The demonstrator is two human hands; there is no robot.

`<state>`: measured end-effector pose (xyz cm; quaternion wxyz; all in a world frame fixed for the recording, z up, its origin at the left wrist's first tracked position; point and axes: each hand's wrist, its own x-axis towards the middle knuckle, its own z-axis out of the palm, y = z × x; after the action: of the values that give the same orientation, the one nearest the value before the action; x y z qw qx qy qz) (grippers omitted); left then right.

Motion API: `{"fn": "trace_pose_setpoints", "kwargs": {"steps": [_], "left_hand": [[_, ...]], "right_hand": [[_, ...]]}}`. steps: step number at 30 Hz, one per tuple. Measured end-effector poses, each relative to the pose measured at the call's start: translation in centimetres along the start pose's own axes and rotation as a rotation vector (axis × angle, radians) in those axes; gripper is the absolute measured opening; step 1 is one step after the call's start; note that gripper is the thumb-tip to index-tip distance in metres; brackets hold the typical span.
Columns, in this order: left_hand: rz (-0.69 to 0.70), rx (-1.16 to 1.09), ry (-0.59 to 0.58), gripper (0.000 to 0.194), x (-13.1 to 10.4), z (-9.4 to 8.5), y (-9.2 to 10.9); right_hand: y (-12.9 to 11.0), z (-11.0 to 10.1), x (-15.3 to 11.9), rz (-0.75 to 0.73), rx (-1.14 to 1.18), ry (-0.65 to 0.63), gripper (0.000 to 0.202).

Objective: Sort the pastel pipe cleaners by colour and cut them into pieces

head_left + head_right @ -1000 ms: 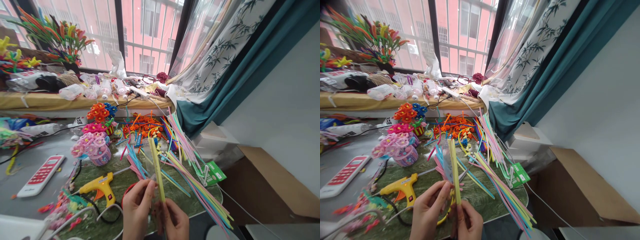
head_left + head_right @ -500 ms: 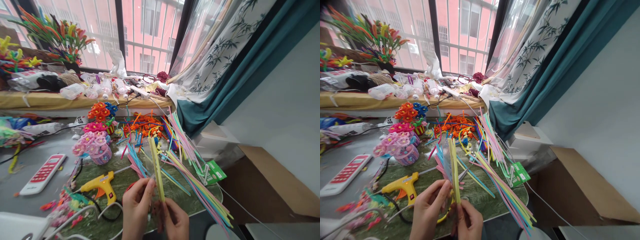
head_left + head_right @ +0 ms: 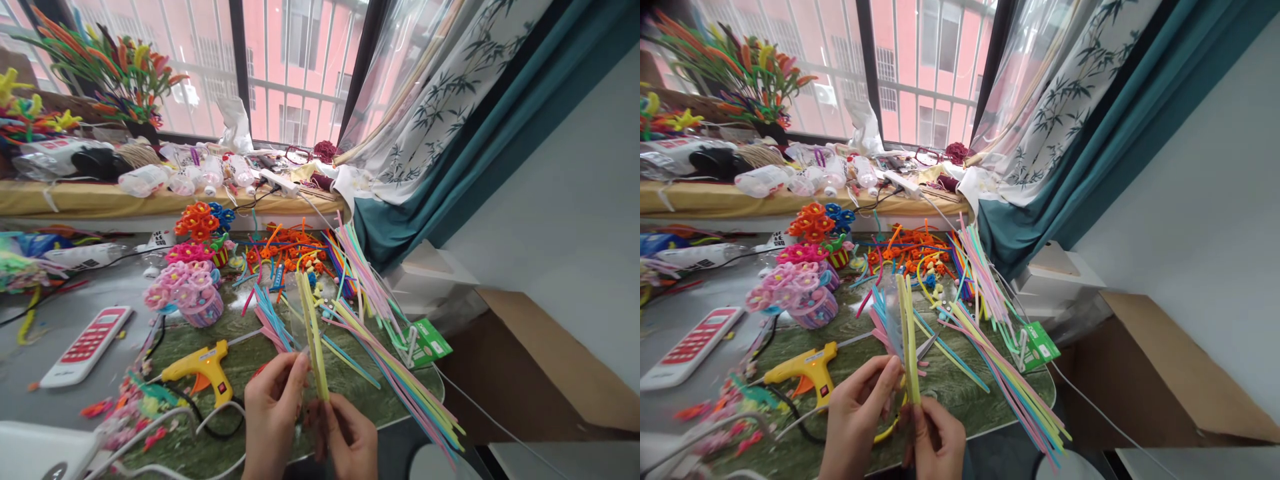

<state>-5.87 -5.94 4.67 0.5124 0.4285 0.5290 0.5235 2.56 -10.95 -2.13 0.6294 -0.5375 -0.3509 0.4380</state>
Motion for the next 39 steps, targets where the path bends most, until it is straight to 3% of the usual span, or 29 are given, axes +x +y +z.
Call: {"fn": "trace_pose_setpoints", "kwargs": {"steps": [10, 15, 25, 39], "left_hand": [[0.002, 0.022, -0.021, 0.028, 0.0, -0.1, 0.1], [-0.012, 0.041, -0.072, 0.029, 0.2, -0.3, 0.1], [0.004, -0.016, -0.026, 0.026, 0.3, 0.1, 0.0], [-0.023, -0.13, -0.132, 0.029, 0.8, 0.0, -0.8]], "right_hand": [[-1.9, 0.1, -0.3, 0.023, -0.027, 0.007, 0.038], [-1.8, -0.3, -0.3, 0.038, -0.029, -0.023, 0.035], [-2.0, -0.5, -0.1, 0.073, -0.043, -0.073, 0.039], [-2.1, -0.3, 0.3, 0.118, 0.017, -0.089, 0.037]]}}
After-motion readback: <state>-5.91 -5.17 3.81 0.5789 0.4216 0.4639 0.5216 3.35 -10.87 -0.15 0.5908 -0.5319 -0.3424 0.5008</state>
